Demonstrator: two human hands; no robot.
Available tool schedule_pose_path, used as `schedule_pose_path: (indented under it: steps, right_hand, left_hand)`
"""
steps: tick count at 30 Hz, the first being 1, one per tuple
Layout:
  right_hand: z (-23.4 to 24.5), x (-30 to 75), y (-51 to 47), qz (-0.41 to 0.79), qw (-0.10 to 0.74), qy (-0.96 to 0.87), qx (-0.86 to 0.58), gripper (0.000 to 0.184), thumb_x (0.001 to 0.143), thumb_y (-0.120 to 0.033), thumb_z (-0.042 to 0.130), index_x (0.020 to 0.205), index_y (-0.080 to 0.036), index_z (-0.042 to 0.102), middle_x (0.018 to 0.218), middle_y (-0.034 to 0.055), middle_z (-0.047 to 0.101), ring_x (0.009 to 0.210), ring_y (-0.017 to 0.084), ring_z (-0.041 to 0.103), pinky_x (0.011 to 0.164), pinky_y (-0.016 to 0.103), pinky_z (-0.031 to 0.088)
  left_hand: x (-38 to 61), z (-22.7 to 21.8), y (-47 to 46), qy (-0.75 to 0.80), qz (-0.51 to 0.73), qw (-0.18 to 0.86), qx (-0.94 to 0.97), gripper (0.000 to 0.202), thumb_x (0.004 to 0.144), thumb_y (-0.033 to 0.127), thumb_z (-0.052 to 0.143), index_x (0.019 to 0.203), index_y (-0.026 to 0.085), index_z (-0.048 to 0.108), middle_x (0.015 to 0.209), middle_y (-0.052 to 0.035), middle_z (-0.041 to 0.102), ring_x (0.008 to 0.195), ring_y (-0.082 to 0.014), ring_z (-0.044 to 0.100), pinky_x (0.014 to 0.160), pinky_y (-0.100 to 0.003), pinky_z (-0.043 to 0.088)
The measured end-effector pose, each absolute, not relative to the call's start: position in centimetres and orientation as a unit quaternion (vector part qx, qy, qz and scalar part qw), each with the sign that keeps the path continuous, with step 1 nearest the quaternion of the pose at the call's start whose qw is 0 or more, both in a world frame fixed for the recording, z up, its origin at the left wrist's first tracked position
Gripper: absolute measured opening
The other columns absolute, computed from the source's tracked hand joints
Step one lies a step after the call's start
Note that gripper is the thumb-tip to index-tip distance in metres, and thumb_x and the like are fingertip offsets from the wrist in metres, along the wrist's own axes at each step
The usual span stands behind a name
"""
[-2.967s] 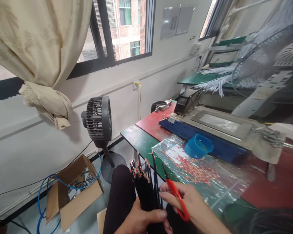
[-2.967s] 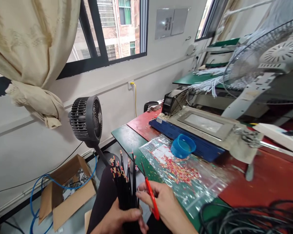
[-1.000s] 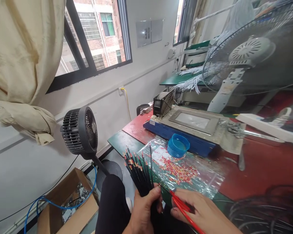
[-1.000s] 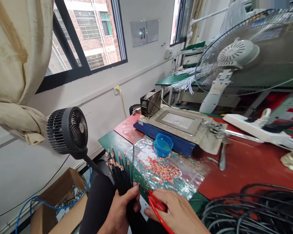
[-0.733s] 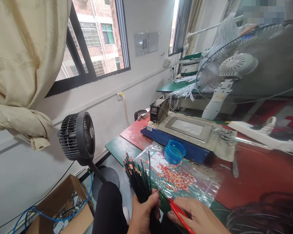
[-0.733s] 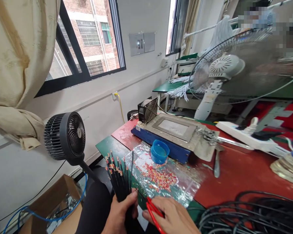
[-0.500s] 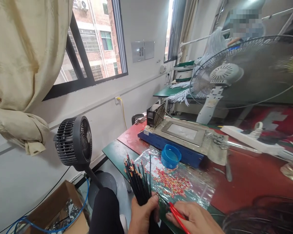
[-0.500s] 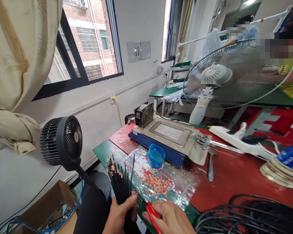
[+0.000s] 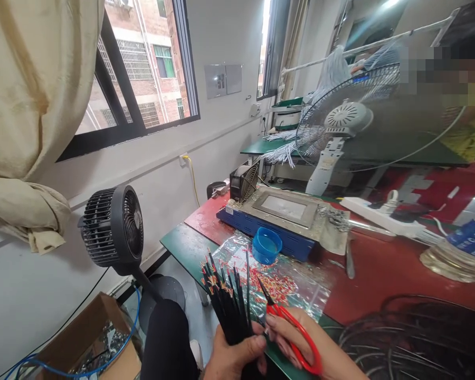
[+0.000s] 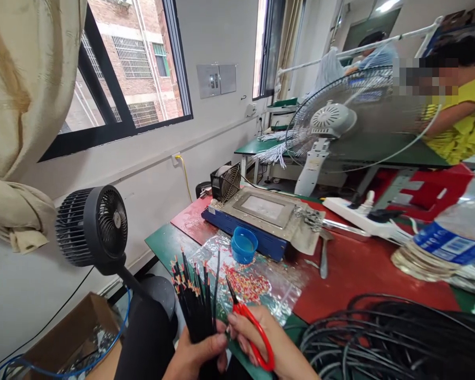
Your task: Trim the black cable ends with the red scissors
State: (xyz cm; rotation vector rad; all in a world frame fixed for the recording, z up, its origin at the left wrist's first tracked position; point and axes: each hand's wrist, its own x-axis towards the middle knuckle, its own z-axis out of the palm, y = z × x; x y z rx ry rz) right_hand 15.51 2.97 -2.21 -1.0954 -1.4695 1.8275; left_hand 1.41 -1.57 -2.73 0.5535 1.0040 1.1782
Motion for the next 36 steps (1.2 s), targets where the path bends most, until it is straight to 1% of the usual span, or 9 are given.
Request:
schedule_pose_path:
  steps: [3,8,12,15,18,23,27,32,36]
  right_hand:
    - [-2.1,15.4,2.8,0.684,0.269,-0.551,-0.395,0.054,0.071,-0.067,0.053,0.059,-0.015,0.053,0.040,-0.0049,0.042,0.032,0.004,0.034,0.035,0.018,0.023]
    - [-2.6,15.4,3.0,0.677,0.246,-0.573,-0.390,0.056,0.070,-0.070,0.052,0.056,-0.016,0.049,0.042,-0.0047,0.043,0.032,0.004,0.035,0.034,0.018,0.023]
    - [-2.4,15.3,2.7,0.678,0.243,-0.579,-0.381,0.054,0.071,-0.067,0.054,0.053,-0.017,0.047,0.041,-0.0055,0.042,0.033,0.004,0.035,0.035,0.018,0.024]
    - [-2.3,15.1,2.3,0.711,0.265,-0.546,-0.355,0.055,0.076,-0.063,0.051,0.050,-0.015,0.050,0.038,-0.0047,0.041,0.033,0.005,0.035,0.037,0.019,0.025]
    - [-2.4,15.1,2.0,0.744,0.278,-0.496,-0.351,0.055,0.075,-0.060,0.055,0.044,-0.015,0.048,0.035,-0.0048,0.039,0.031,0.004,0.035,0.036,0.019,0.024]
    - [-2.0,15.0,1.7,0.776,0.271,-0.448,-0.352,0.049,0.070,-0.059,0.062,0.052,-0.014,0.054,0.036,-0.0054,0.043,0.029,0.003,0.034,0.033,0.017,0.023]
    - [-1.6,14.8,1.7,0.762,0.274,-0.456,-0.369,0.053,0.069,-0.060,0.061,0.047,-0.013,0.053,0.035,-0.0040,0.043,0.029,0.004,0.035,0.033,0.017,0.024]
    - [-1.3,14.5,1.8,0.747,0.289,-0.464,-0.378,0.057,0.068,-0.066,0.058,0.049,-0.012,0.055,0.035,-0.0032,0.044,0.030,0.005,0.037,0.035,0.018,0.025]
    - [-1.5,14.5,1.7,0.748,0.301,-0.472,-0.356,0.056,0.069,-0.065,0.058,0.048,-0.013,0.053,0.036,-0.0037,0.044,0.031,0.004,0.037,0.036,0.018,0.024]
  left_hand:
    - [1.4,-2.8,-1.7,0.446,0.528,0.675,0.258,0.034,0.049,0.038,0.078,0.064,0.011,0.063,0.040,0.0016,0.053,0.036,-0.0077,0.046,0.041,-0.022,0.028]
    - [1.5,-2.3,-1.7,0.464,0.538,0.657,0.252,0.033,0.050,0.040,0.077,0.059,0.011,0.063,0.042,0.0021,0.052,0.035,-0.0062,0.043,0.041,-0.023,0.027]
    - [1.5,-2.1,-2.0,0.476,0.538,0.651,0.244,0.032,0.051,0.039,0.076,0.059,0.011,0.063,0.044,0.0016,0.053,0.035,-0.0056,0.043,0.042,-0.024,0.025]
    - [1.4,-2.3,-2.2,0.448,0.534,0.670,0.255,0.030,0.053,0.038,0.075,0.061,0.011,0.063,0.042,0.0019,0.052,0.036,-0.0061,0.043,0.042,-0.025,0.023]
    - [1.3,-2.6,-2.4,0.418,0.530,0.689,0.265,0.031,0.054,0.038,0.075,0.065,0.012,0.064,0.040,0.0018,0.052,0.038,-0.0072,0.044,0.046,-0.025,0.024]
    - [1.4,-2.6,-2.7,0.394,0.523,0.704,0.275,0.028,0.055,0.037,0.075,0.062,0.012,0.063,0.041,0.0010,0.053,0.042,-0.0083,0.046,0.050,-0.026,0.027]
    - [1.4,-3.0,-2.8,0.408,0.524,0.701,0.257,0.031,0.053,0.040,0.076,0.065,0.013,0.065,0.041,0.0005,0.055,0.041,-0.0091,0.047,0.049,-0.026,0.027]
    - [1.3,-3.7,-2.7,0.427,0.540,0.684,0.241,0.033,0.053,0.041,0.076,0.067,0.013,0.065,0.039,0.0006,0.055,0.040,-0.0097,0.048,0.050,-0.026,0.028]
    - [1.4,-3.6,-2.6,0.423,0.547,0.683,0.234,0.032,0.053,0.039,0.076,0.067,0.012,0.066,0.039,0.0000,0.056,0.041,-0.0106,0.049,0.050,-0.026,0.030]
